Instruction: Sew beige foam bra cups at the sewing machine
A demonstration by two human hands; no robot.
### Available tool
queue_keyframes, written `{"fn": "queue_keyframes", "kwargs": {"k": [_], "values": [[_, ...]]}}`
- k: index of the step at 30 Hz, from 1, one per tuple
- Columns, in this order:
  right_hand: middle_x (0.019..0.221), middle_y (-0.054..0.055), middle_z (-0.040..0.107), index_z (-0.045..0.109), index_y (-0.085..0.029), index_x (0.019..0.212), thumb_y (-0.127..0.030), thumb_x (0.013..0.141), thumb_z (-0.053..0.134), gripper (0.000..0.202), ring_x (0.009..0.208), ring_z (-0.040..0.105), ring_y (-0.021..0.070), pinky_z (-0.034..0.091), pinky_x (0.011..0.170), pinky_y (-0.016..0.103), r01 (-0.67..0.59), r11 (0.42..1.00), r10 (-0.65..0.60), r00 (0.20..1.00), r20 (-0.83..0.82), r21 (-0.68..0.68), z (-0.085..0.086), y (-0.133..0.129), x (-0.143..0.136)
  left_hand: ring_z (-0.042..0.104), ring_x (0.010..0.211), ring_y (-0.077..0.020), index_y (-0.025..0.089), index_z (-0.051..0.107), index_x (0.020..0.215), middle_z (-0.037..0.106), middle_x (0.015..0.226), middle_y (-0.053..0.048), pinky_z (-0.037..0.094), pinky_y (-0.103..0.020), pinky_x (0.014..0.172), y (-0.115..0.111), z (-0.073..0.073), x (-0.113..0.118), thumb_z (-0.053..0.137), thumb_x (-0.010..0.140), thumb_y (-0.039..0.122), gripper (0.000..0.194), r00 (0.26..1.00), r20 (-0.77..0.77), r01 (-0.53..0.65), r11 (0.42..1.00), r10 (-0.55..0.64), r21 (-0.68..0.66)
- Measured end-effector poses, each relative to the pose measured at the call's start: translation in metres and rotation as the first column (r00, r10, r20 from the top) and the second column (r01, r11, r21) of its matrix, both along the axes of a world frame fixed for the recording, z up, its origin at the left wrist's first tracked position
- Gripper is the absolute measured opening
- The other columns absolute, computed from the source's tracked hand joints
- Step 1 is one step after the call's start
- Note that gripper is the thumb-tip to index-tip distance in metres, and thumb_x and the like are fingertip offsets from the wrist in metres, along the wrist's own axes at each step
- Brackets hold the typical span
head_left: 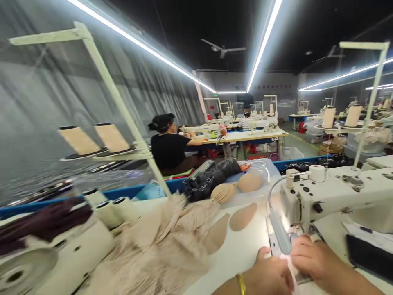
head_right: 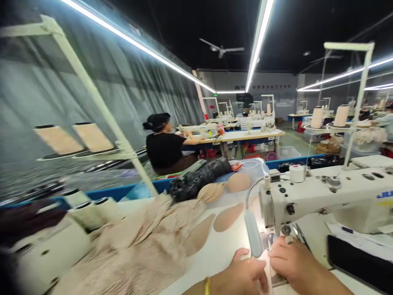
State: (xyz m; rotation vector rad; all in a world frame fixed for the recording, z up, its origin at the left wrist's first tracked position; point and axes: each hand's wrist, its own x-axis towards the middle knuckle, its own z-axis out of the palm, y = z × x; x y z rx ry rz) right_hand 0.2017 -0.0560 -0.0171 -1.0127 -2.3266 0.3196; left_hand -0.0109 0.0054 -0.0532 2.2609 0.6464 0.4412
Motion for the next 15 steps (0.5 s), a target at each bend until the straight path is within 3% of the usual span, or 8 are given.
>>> {"fn": "queue_keyframes", "kwargs": {"k": [5,10,12,15], "values": [[0.092,0.002,0.077,0.076,-0.029,0.094,-0.007,0.102,0.048,0.037,0.089,0.068,0.0218,0.05,0.073,0.03,0.043,0.998,-0.037,0.992,0.117,-0.044,0.013,-0.013,0.014,0.056,0.063,-0.023,0.025,0.061,0.057,0.057,0.057,0.004,0.031,-0.062,0.108,-0.004,-0.021,0.005,0.082,0.059,0.047,0.03,0.989,-0.121,-0.101,0.977,0.079,-0.187],[0.09,0.002,0.078,0.08,-0.034,0.095,-0.007,0.095,0.054,0.038,0.087,0.069,0.0244,0.053,0.08,0.033,0.123,0.989,-0.127,0.991,-0.045,-0.077,0.003,-0.009,0.013,0.062,0.09,-0.0352,0.028,0.067,0.069,0.06,0.062,0.001,0.032,-0.061,0.11,-0.008,-0.044,0.012,0.081,0.055,0.037,0.022,0.99,-0.056,-0.14,0.97,0.131,-0.2],[0.092,0.002,0.079,0.08,-0.036,0.096,-0.01,0.095,0.054,0.037,0.087,0.07,0.0251,0.055,0.083,0.035,0.161,0.982,-0.166,0.985,-0.047,-0.094,0.0,-0.008,0.014,0.062,0.095,-0.0362,0.029,0.07,0.076,0.062,0.068,0.0,0.036,-0.059,0.108,-0.009,-0.045,0.013,0.08,0.057,0.039,0.024,0.99,-0.06,-0.137,0.976,0.129,-0.169],[0.089,0.001,0.077,0.079,-0.035,0.095,-0.013,0.095,0.05,0.037,0.081,0.07,0.0234,0.057,0.077,0.033,0.233,0.973,-0.232,0.97,0.07,0.001,-0.004,-0.007,0.017,0.063,0.1,-0.0353,0.03,0.074,0.089,0.063,0.078,-0.001,0.041,-0.058,0.105,-0.011,-0.036,0.019,0.078,0.063,0.043,0.03,0.96,-0.241,-0.166,0.984,0.145,-0.07]]}}
